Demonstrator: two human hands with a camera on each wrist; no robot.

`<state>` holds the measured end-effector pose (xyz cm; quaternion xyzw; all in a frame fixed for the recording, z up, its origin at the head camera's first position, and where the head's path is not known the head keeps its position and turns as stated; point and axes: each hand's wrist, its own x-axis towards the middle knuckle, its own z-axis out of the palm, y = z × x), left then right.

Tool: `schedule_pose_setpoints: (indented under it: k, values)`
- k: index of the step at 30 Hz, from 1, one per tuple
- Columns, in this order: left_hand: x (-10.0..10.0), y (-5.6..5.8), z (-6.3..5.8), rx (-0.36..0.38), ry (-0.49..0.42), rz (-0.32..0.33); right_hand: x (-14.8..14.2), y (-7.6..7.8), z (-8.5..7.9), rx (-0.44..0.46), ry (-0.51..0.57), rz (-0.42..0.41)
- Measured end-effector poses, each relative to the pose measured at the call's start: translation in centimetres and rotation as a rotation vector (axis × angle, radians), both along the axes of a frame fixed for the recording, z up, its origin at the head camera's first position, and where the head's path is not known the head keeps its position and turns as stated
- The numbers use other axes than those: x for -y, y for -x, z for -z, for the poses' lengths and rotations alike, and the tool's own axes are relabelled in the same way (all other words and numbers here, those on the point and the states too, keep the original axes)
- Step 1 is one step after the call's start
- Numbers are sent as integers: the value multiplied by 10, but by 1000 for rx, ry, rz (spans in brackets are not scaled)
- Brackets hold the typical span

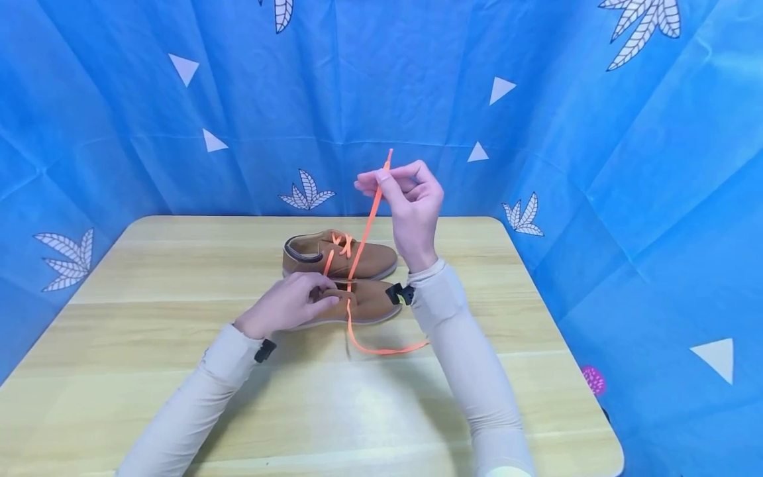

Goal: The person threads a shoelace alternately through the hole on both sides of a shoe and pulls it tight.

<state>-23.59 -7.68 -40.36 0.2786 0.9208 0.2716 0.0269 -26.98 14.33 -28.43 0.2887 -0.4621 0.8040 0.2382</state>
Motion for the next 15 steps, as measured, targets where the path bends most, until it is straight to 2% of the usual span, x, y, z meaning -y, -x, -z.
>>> schedule_pose_setpoints:
  k: [5,8,15]
  values:
    - [2,4,3,40,1,14,-1,-9,4,37,5,-141]
    - [4,7,5,63,-15,31,-4,-18,9,55,-51,-201]
    - [6,10,7,108,-35,43,-10,-48,26,41,-246,-259]
